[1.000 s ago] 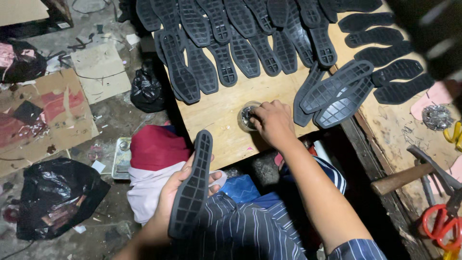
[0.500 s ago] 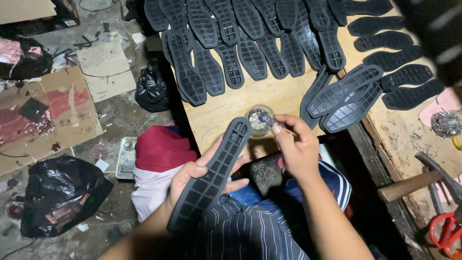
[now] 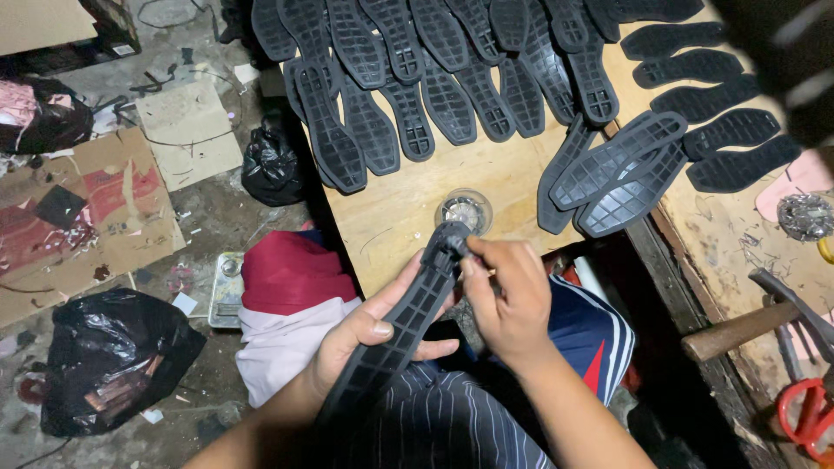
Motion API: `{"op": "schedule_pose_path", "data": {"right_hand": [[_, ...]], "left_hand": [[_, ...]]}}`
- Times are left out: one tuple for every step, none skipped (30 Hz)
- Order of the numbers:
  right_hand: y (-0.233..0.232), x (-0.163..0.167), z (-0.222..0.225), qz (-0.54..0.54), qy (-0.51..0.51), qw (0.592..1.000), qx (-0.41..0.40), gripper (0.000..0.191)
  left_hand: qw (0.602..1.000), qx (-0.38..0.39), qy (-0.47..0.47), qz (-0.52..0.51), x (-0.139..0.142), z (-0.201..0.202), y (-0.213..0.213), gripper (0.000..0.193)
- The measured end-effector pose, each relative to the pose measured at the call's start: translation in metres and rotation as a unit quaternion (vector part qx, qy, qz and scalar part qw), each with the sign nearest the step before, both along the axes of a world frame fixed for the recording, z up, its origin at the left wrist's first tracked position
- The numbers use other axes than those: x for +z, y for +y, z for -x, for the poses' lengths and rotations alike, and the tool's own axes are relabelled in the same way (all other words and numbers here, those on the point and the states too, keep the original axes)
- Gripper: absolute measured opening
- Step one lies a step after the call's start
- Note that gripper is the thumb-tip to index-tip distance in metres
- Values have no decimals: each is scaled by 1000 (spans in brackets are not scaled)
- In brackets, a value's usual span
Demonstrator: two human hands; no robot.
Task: The person sits at a workbench holding rubber shoe soles and applies glue to the sole surfaces with a small applicator dipped into a glue bowl, then places the treated soles onto a growing stack on the table, repeating the process one sole at a time.
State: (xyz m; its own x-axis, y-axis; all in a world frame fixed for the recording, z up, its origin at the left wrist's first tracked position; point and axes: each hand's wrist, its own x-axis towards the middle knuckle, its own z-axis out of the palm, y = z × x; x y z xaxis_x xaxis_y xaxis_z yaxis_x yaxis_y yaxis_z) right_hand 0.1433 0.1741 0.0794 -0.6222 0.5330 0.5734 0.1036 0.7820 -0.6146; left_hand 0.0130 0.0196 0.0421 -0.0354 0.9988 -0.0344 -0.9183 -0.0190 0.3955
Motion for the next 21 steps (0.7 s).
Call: {"op": "schedule_pose_path", "data": {"right_hand": [[1,-1,1,-3,2,1000,-7,21],[3,-3,1,-8,5,1000,-12,21],[3,-3,2,-11,7,1000,-18,20],[3,-4,2,-13,12,1000,-4,20],[3,-5,2,-15,16,1000,10,21],[2,-6,1,-16,19,999,24,21],[2,-6,1,-7,12,1000,2,20],[2,-7,0,3,5,1000,-20,18],[3,-8,-1,12,-2,999,-42,17],[5,-9,-2,19,-14,999,-40,18],[7,-10,-3,25,-25,999,-38,18],[9,-11,-4,32,-36,998,-36,18],[11,-11,-5,30,-37,998,-29,18],[13,-11,-7,28,-38,999,-22,18],[14,-11,-8,26,-39,999,-16,18],[14,-10,-10,28,-26,999,-19,18],[14,-9,-11,31,-14,999,-22,18],[12,-8,-12,34,-2,999,-26,17],[11,-6,-13,30,-16,999,-8,18],[9,-5,-13,24,-29,999,9,19],[8,-4,-13,17,-41,999,27,19]], "left_hand": [[1000,-1,15,10,0,0,0,104],[999,0,31,20,-1,0,1,105],[998,0,46,29,-1,1,0,106],[997,1,66,30,-1,1,0,107],[996,1,85,31,-1,2,-1,107],[994,0,104,32,-2,2,-2,107],[993,0,114,31,-2,3,-4,107],[992,0,124,29,-3,3,-5,107],[991,1,134,27,-4,4,-6,106],[993,5,119,21,-5,4,-6,106],[994,10,104,15,-7,6,-5,106],[996,15,89,10,-8,7,-5,105],[998,16,66,6,-9,8,-5,105],[999,18,42,2,-10,10,-4,105],[1000,19,19,-3,-11,11,-3,105],[1000,16,8,-8,-11,11,-3,105],[1000,14,-4,-12,-10,13,-3,105],[1000,11,-15,-16,-9,13,-3,105],[999,4,-33,-16,-7,14,-4,105],[999,-3,-50,-18,-5,14,-5,105],[998,-11,-66,-21,-3,15,-4,105]]}}
